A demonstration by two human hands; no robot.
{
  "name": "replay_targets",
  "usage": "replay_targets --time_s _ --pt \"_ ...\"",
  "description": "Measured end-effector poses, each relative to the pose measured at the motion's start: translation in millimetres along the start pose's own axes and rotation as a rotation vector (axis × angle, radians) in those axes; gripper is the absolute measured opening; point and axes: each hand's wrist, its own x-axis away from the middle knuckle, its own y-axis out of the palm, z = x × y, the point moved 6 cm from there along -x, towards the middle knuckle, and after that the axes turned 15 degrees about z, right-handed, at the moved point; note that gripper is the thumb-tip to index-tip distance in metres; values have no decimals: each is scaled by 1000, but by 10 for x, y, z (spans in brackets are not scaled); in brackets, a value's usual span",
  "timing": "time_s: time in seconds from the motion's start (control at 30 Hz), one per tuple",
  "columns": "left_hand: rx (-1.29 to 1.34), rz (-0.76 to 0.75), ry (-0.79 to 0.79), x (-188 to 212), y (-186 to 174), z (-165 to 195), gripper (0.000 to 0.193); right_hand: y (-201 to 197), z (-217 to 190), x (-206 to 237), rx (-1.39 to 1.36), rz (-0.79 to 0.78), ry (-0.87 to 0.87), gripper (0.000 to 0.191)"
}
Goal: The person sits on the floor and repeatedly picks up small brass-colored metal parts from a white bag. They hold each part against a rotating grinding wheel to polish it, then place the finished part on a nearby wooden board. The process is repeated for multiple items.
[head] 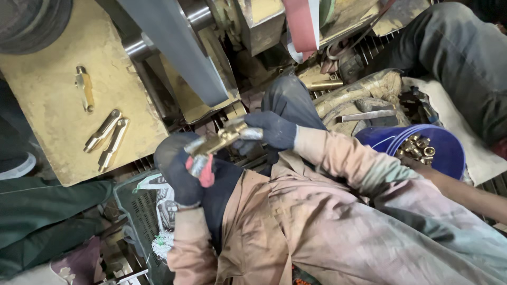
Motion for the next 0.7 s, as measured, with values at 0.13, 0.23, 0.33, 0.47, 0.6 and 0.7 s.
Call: replay_targets --time_s 0.13,0.23,0.33,0.47,0.6,0.7 --pt "-815 18 813 -165 -112 179 35 -91 174 -399 16 69 35 36" --pt "-442 -15 65 -561 -311 -462 35 -152 354 -625 0 142 19 26" --pt "-87 -141 55 -891 -304 -773 32 -178 588 -753 -254 176 152 24" --pt "-27 -39 -191 -1156 -417 -1223 29 -259 711 -898 -306 250 154 22" --pt "18 9 -232 -1290 -385 -1340 28 -296 751 -1015 -302 311 177 22" --pt "177 28 -426 -1304 -362 -1437 29 -314 773 -1053 -255 339 198 27"
